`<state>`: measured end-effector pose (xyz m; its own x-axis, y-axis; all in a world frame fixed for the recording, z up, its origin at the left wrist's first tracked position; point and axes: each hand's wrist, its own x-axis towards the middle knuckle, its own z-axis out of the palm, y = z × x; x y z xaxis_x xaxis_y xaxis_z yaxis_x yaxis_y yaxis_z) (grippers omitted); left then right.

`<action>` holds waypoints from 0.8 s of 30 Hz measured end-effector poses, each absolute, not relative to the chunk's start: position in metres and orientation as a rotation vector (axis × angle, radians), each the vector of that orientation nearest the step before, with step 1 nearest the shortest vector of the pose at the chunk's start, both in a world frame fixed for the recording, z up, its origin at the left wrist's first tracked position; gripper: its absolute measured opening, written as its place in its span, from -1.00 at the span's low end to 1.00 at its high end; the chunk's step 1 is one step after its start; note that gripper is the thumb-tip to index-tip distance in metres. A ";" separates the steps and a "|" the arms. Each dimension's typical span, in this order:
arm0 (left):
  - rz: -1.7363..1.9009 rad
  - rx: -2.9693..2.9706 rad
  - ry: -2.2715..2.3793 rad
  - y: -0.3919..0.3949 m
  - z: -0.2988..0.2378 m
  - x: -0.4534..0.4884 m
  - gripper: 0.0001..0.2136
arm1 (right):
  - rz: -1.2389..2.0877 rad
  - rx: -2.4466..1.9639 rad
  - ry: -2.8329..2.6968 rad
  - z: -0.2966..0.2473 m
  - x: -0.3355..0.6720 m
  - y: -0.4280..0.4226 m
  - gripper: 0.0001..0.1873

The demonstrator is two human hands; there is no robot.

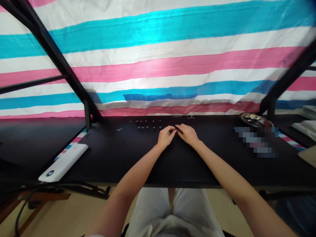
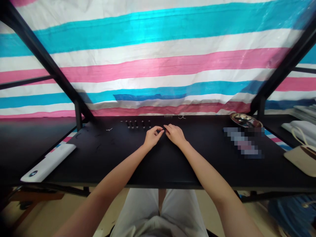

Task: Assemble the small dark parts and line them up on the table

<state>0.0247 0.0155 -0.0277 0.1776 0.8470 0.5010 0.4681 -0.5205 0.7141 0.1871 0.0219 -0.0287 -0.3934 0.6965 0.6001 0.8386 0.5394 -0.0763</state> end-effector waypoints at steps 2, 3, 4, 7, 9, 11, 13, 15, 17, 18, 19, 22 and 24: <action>1.294 2.067 1.231 0.016 -0.029 0.025 -0.84 | -0.273 -1.211 -2.198 -0.030 0.181 0.019 -0.68; 1.296 2.072 1.227 0.016 -0.029 0.025 -0.85 | -0.252 -1.206 -2.198 -0.030 0.180 0.019 -0.70; 1.298 2.077 1.226 0.016 -0.029 0.025 -0.85 | -0.233 -1.205 -2.197 -0.030 0.179 0.018 -0.71; 1.278 2.096 1.236 0.016 -0.029 0.024 -0.84 | -0.170 -1.203 -2.196 -0.030 0.179 0.018 -0.75; 1.262 2.109 1.244 0.016 -0.029 0.024 -0.84 | -0.125 -1.196 -2.196 -0.029 0.180 0.018 -0.76; 1.254 2.124 1.239 0.015 -0.029 0.024 -0.85 | -0.079 -1.192 -2.196 -0.029 0.181 0.018 -0.76; 1.249 2.134 1.234 0.015 -0.028 0.024 -0.85 | -0.033 -1.194 -2.192 -0.029 0.181 0.018 -0.76; 1.241 2.133 1.241 0.015 -0.028 0.024 -0.84 | 0.012 -1.193 -2.182 -0.030 0.181 0.019 -0.76; 1.242 2.122 1.260 0.016 -0.029 0.024 -0.84 | 0.044 -1.194 -2.150 -0.031 0.182 0.020 -0.76; 1.248 2.113 1.276 0.017 -0.029 0.024 -0.84 | 0.058 -1.196 -2.124 -0.032 0.182 0.021 -0.77; 1.257 2.100 1.298 0.017 -0.030 0.023 -0.84 | 0.073 -1.197 -2.096 -0.033 0.183 0.023 -0.77; 1.278 2.041 1.395 0.021 -0.031 0.020 -0.86 | 0.136 -1.196 -2.018 -0.033 0.184 0.028 -0.79; 1.274 1.999 1.460 0.023 -0.031 0.018 -0.87 | 0.182 -1.195 -1.986 -0.033 0.184 0.033 -0.81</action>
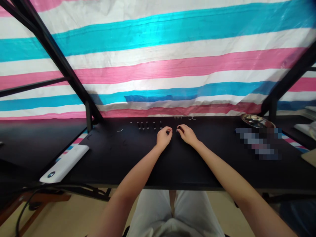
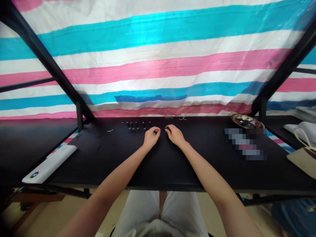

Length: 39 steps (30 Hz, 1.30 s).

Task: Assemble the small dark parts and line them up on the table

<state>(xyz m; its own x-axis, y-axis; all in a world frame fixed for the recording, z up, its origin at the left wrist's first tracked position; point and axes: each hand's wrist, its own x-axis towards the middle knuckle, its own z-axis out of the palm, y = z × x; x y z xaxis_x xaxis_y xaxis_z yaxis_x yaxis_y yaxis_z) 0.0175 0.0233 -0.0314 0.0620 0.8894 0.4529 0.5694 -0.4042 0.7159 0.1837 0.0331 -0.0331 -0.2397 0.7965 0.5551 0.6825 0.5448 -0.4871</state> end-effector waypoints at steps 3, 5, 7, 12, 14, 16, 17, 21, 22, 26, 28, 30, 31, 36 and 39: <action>1.258 1.965 1.529 0.026 -0.031 0.013 -0.87 | 0.213 -1.216 -1.978 -0.034 0.183 0.040 -0.83; 1.235 1.963 1.559 0.026 -0.030 0.012 -0.87 | 0.213 -1.244 -1.997 -0.036 0.182 0.045 -0.84; 1.200 1.969 1.579 0.026 -0.029 0.011 -0.87 | 0.213 -1.272 -2.025 -0.038 0.182 0.050 -0.85; 1.065 2.026 1.617 0.025 -0.027 0.010 -0.87 | 0.230 -1.328 -2.058 -0.041 0.180 0.061 -0.88; 0.972 2.058 1.670 0.024 -0.025 0.009 -0.88 | 0.250 -1.335 -2.051 -0.040 0.176 0.066 -0.89; 0.867 2.097 1.735 0.023 -0.023 0.007 -0.87 | 0.271 -1.334 -2.035 -0.039 0.171 0.072 -0.90; 0.816 2.119 1.764 0.023 -0.021 0.007 -0.85 | 0.281 -1.331 -2.027 -0.040 0.167 0.075 -0.90; 0.669 2.216 1.812 0.019 -0.015 0.005 -0.78 | 0.325 -1.325 -2.014 -0.040 0.151 0.086 -0.91; 0.649 2.237 1.808 0.019 -0.014 0.005 -0.77 | 0.336 -1.322 -2.014 -0.040 0.148 0.088 -0.91; 0.629 2.269 1.796 0.017 -0.012 0.005 -0.77 | 0.414 -1.253 -2.026 -0.038 0.136 0.091 -0.90; 0.627 2.271 1.791 0.017 -0.012 0.005 -0.79 | 0.461 -1.209 -2.044 -0.037 0.133 0.091 -0.90; 0.611 2.277 1.794 0.017 -0.013 0.005 -0.79 | 0.489 -1.199 -2.068 -0.037 0.132 0.091 -0.88; 0.599 2.284 1.796 0.017 -0.013 0.006 -0.79 | 0.499 -1.203 -2.075 -0.037 0.131 0.092 -0.87; 0.534 2.320 1.816 0.018 -0.014 0.006 -0.77 | 0.538 -1.199 -2.065 -0.041 0.132 0.095 -0.80; 0.538 2.313 1.814 0.018 -0.014 0.006 -0.77 | 0.541 -1.193 -2.063 -0.042 0.134 0.098 -0.79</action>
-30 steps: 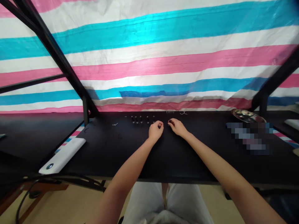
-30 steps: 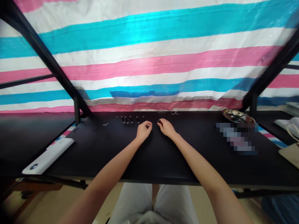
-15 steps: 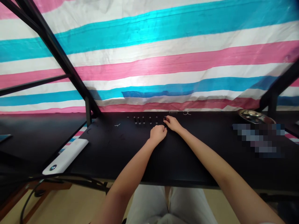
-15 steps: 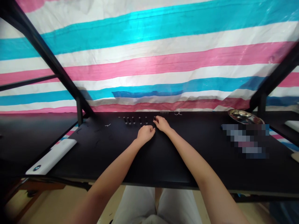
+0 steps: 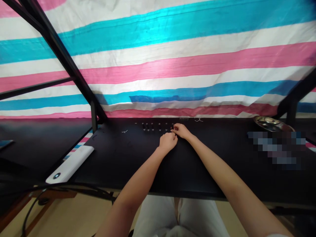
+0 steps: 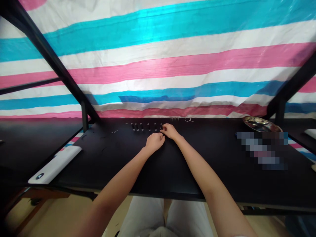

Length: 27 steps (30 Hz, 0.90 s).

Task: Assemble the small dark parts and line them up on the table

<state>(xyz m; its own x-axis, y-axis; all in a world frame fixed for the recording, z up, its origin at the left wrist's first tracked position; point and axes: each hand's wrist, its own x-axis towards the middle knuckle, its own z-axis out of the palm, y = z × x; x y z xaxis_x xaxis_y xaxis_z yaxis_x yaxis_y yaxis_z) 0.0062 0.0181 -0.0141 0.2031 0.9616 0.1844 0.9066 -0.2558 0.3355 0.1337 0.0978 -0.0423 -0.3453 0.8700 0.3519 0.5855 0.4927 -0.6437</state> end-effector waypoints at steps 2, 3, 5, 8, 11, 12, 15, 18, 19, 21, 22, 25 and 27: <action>0.549 2.308 1.813 0.018 -0.015 0.006 -0.77 | 0.546 -1.190 -2.072 -0.042 0.135 0.098 -0.83; 0.552 2.308 1.813 0.018 -0.015 0.006 -0.77 | 0.550 -1.187 -2.078 -0.042 0.137 0.098 -0.86; 0.555 2.316 1.812 0.018 -0.016 0.006 -0.77 | 0.550 -1.178 -2.079 -0.042 0.140 0.097 -0.90; 0.548 2.348 1.803 0.017 -0.017 0.006 -0.78 | 0.524 -1.134 -2.088 -0.042 0.148 0.092 -0.84; 0.565 2.400 1.743 0.016 -0.018 0.008 -0.79 | 0.496 -1.076 -2.099 -0.043 0.158 0.086 -0.79; 0.579 2.419 1.704 0.015 -0.018 0.009 -0.81 | 0.494 -1.075 -2.090 -0.043 0.161 0.085 -0.77; 0.634 2.474 1.588 0.012 -0.017 0.013 -0.84 | 0.492 -1.122 -2.034 -0.044 0.169 0.084 -0.72; 0.673 2.546 1.492 0.008 -0.016 0.016 -0.85 | 0.462 -1.187 -1.972 -0.045 0.175 0.083 -0.72; 0.681 2.579 1.447 0.006 -0.016 0.017 -0.86 | 0.450 -1.207 -1.953 -0.045 0.176 0.082 -0.73; 0.686 2.638 1.330 0.004 -0.016 0.020 -0.85 | 0.437 -1.245 -1.921 -0.046 0.179 0.080 -0.74; 0.681 2.658 1.262 0.002 -0.015 0.021 -0.84 | 0.433 -1.258 -1.908 -0.046 0.181 0.079 -0.74; 0.643 2.664 1.079 -0.001 -0.015 0.023 -0.74 | 0.413 -1.281 -1.880 -0.048 0.190 0.075 -0.74; 0.628 2.652 0.999 -0.003 -0.015 0.024 -0.69 | 0.383 -1.296 -1.866 -0.051 0.199 0.073 -0.74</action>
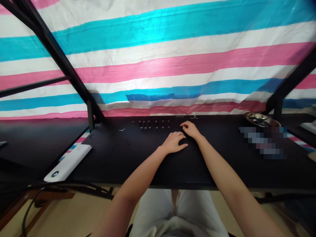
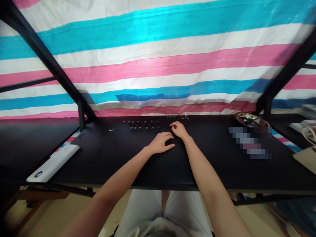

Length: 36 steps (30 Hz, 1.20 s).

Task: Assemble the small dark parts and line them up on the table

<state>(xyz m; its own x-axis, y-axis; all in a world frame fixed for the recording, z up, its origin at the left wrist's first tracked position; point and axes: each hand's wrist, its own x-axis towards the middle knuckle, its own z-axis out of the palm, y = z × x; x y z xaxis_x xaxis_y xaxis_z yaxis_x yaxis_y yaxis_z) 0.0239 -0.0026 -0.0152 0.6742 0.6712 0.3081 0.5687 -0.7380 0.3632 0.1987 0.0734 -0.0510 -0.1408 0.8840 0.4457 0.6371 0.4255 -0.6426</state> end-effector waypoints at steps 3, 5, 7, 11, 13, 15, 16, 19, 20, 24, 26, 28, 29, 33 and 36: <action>0.633 2.632 0.955 -0.005 -0.018 0.024 -0.63 | 0.337 -1.344 -1.829 -0.056 0.218 0.071 -0.74; 0.620 2.621 0.967 -0.007 -0.021 0.023 -0.61 | 0.288 -1.423 -1.781 -0.058 0.235 0.068 -0.76; 0.585 2.612 1.004 -0.009 -0.024 0.024 -0.60 | 0.187 -1.553 -1.697 -0.057 0.253 0.064 -0.78; 0.513 2.599 1.045 -0.012 -0.028 0.025 -0.59 | -0.107 -1.862 -1.556 -0.051 0.289 0.049 -0.76; 0.497 2.595 1.042 -0.012 -0.028 0.025 -0.58 | -0.267 -2.003 -1.486 -0.048 0.306 0.040 -0.75; 0.492 2.592 1.042 -0.011 -0.028 0.025 -0.58 | -0.411 -2.083 -1.332 -0.046 0.320 0.033 -0.70; 0.490 2.592 1.042 -0.011 -0.027 0.025 -0.58 | -0.466 -2.104 -1.230 -0.046 0.327 0.030 -0.66; 0.486 2.589 1.039 -0.011 -0.026 0.025 -0.58 | -0.478 -2.155 -1.020 -0.050 0.340 0.027 -0.55; 0.483 2.588 1.035 -0.011 -0.026 0.025 -0.58 | -0.451 -2.171 -0.981 -0.052 0.343 0.027 -0.52; 0.459 2.597 1.038 -0.011 -0.025 0.025 -0.56 | -0.364 -2.201 -0.895 -0.056 0.352 0.030 -0.49; 0.437 2.610 1.044 -0.011 -0.025 0.025 -0.55 | -0.344 -2.199 -0.865 -0.057 0.355 0.030 -0.49; 0.414 2.620 1.046 -0.010 -0.026 0.024 -0.55 | -0.344 -2.181 -0.860 -0.056 0.356 0.029 -0.50; 0.405 2.623 1.047 -0.010 -0.026 0.024 -0.55 | -0.355 -2.163 -0.879 -0.056 0.356 0.029 -0.50; 0.407 2.626 1.054 -0.010 -0.026 0.025 -0.54 | -0.371 -2.042 -1.140 -0.053 0.346 0.028 -0.51; 0.406 2.616 1.054 -0.010 -0.026 0.026 -0.54 | -0.282 -1.974 -1.385 -0.054 0.330 0.031 -0.50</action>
<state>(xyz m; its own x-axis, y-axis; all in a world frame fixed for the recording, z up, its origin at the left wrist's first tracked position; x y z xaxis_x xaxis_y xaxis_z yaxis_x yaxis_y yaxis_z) 0.0257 -0.0100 -0.0259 0.6922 0.7059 0.1498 0.6238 -0.6897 0.3676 0.3296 0.0311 -0.0536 0.4050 0.7383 0.5394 0.8904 -0.1843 -0.4162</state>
